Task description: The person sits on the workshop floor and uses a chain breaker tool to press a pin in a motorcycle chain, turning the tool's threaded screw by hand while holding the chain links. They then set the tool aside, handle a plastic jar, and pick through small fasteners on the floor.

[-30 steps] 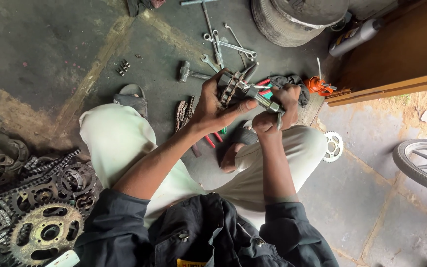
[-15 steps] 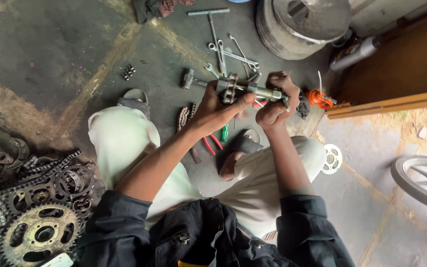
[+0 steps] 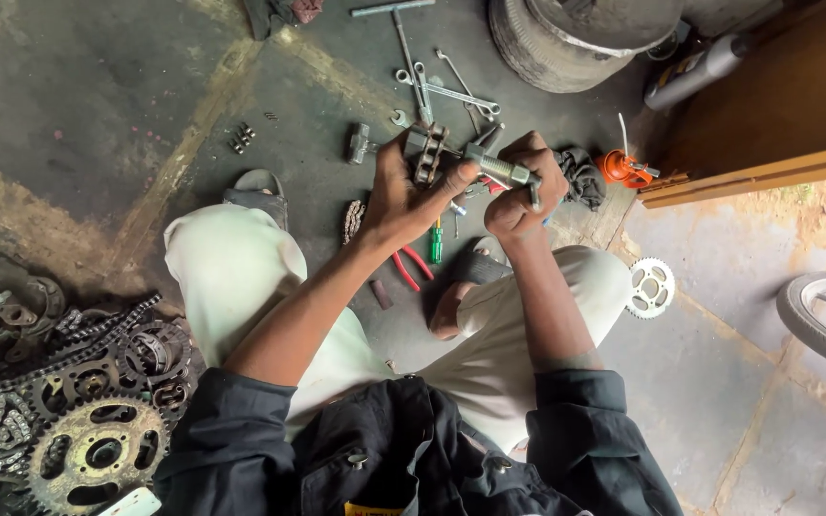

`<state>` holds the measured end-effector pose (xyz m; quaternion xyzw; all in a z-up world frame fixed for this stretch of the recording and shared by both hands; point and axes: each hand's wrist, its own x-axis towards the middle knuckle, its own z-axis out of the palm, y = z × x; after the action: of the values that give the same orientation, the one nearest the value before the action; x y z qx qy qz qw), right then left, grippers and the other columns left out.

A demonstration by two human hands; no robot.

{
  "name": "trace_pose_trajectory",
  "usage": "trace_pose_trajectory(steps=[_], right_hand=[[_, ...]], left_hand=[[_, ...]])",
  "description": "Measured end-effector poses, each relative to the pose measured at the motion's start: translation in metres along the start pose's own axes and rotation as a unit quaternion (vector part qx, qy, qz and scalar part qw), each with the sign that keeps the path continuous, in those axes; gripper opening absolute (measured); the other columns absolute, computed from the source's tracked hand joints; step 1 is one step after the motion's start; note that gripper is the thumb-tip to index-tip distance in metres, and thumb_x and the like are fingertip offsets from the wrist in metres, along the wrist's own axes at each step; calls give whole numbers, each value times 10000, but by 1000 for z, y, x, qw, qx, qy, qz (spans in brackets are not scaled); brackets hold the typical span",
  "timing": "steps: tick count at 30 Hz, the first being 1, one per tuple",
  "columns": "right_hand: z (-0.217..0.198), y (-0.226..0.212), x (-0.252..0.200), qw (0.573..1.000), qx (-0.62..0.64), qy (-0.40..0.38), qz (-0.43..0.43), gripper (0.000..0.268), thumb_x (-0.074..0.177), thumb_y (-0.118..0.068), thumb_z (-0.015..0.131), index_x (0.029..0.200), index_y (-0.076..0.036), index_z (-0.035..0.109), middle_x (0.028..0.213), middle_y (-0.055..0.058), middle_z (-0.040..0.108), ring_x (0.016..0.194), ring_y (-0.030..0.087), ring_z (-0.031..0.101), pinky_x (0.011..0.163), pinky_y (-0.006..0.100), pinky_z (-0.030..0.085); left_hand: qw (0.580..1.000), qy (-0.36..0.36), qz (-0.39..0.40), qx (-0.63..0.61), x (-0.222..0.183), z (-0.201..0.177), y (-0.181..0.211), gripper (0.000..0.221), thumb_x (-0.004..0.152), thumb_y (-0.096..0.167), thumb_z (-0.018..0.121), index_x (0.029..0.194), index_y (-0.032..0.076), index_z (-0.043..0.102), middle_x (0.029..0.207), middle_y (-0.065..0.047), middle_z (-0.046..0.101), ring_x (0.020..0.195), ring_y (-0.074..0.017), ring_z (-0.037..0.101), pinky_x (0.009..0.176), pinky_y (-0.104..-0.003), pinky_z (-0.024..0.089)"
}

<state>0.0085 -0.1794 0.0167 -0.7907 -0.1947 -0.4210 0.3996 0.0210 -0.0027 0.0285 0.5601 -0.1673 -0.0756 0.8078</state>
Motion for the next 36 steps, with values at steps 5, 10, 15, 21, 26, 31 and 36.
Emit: trace_pose_trajectory(steps=[5,10,15,21,26,31,36], right_hand=[[1,4,-3,1000,-24,1,4,723,1089,-621,235,854,19,476,752,175,533,607,252,536,554,358,396],[5,4,-2,999,-19,-8,28,727,1085,-629,218,853,18,454,794,182,516,621,248,504,569,362,383],[7,6,0,999,-34,7,20,728,1100,-610,208,877,28,480,799,183,555,632,239,529,575,361,398],[5,7,1,999,-33,12,7,723,1095,-608,196,882,19,486,787,171,542,635,238,539,575,348,399],[4,7,1,1000,-24,20,2,714,1090,-604,226,870,25,481,747,170,512,629,253,520,573,357,389],[4,5,-1,999,-22,25,2,717,1088,-612,240,865,22,488,729,167,515,640,261,549,576,357,403],[4,5,-2,1000,-7,21,17,722,1077,-628,253,873,24,486,719,157,513,630,251,550,571,356,408]], left_hand=[[999,40,21,16,-3,3,-16,472,898,448,822,953,39,593,750,4,623,646,-69,602,567,-249,518],[996,58,62,26,0,4,-15,477,927,436,827,992,16,611,796,-4,650,688,-74,617,602,-252,513],[998,57,12,-10,10,2,-19,409,886,420,840,857,35,707,688,17,701,578,-86,689,547,-269,581],[996,2,-39,-79,11,2,0,340,881,359,829,840,46,705,621,28,600,497,-74,519,440,-254,384],[998,-23,52,12,11,0,2,362,948,353,814,1033,46,642,836,21,660,757,-61,620,680,-247,515],[998,-6,57,14,7,-1,-5,444,943,341,841,1101,80,519,928,33,586,831,-52,591,722,-239,523],[998,-11,12,-61,6,3,12,417,917,307,843,1077,48,558,873,13,625,738,-57,597,632,-219,510]])
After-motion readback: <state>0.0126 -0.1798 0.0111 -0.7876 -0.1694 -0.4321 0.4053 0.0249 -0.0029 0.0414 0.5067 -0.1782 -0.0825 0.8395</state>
